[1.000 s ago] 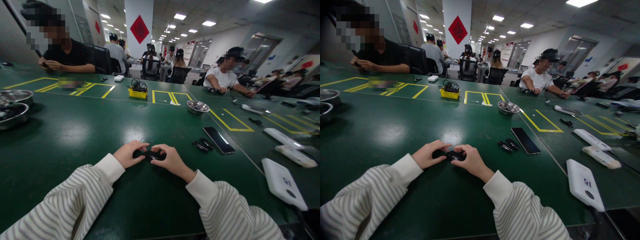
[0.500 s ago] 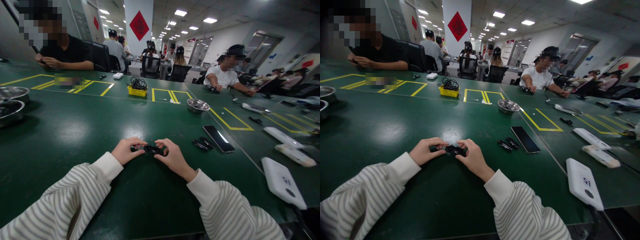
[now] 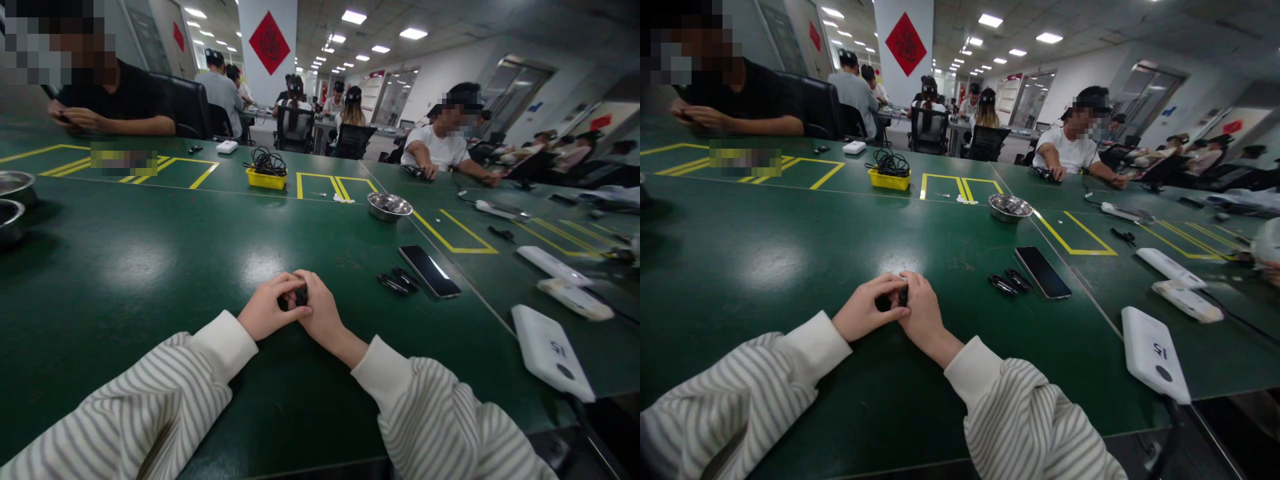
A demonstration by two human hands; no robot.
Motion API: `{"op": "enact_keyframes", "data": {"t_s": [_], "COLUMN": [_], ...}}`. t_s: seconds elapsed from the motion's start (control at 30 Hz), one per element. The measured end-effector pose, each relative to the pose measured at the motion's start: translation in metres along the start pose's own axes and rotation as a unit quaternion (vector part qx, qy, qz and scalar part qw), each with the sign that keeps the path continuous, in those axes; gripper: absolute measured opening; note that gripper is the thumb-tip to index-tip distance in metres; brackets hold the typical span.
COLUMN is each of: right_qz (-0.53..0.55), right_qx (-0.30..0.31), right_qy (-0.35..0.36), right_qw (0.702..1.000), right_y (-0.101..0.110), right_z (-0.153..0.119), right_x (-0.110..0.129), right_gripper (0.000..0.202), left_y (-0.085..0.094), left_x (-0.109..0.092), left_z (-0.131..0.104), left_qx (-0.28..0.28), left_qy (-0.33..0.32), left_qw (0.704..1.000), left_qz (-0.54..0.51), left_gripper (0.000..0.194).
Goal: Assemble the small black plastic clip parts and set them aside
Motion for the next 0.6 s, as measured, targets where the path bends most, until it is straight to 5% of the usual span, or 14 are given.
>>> {"op": "enact_keyframes", "data": {"t_s": [0.2, 0.33, 0.43, 0.6], "right_qz": [-0.036, -0.034, -0.037, -0.073], "right_qx": [0.011, 0.045, 0.101, 0.157], "right_qy": [0.014, 0.054, 0.04, 0.016], "right_qw": [0.999, 0.997, 0.993, 0.985], "right_y": [-0.004, 0.013, 0.028, 0.033], "right_z": [0.001, 0.0, 0.003, 0.005], "right_x": [0.004, 0.01, 0.002, -0.016], "right_gripper": [0.049, 0.054, 0.038, 0.025], "left_y": [0.0, 0.028, 0.048, 0.043], "left_x": [-0.001, 0.018, 0.04, 0.034], "left_z": [0.0, -0.006, -0.017, -0.027], "left_qx": [-0.02, -0.088, -0.12, -0.052], "left_qy": [0.018, 0.052, 0.12, 0.119], "left_qw": [0.999, 0.994, 0.98, 0.979], "left_qz": [0.018, -0.042, -0.106, -0.158], "left_gripper": [0.024, 0.031, 0.037, 0.038]}}
Point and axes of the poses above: each hand's wrist, its own z-axis towards the middle knuckle, its own y-axis out of the back of the hand, x = y × z, the point moved 9 cm from there along z, towards the middle knuckle, and after that the axes turned 9 degrees about -y, right-handed, at the moved point
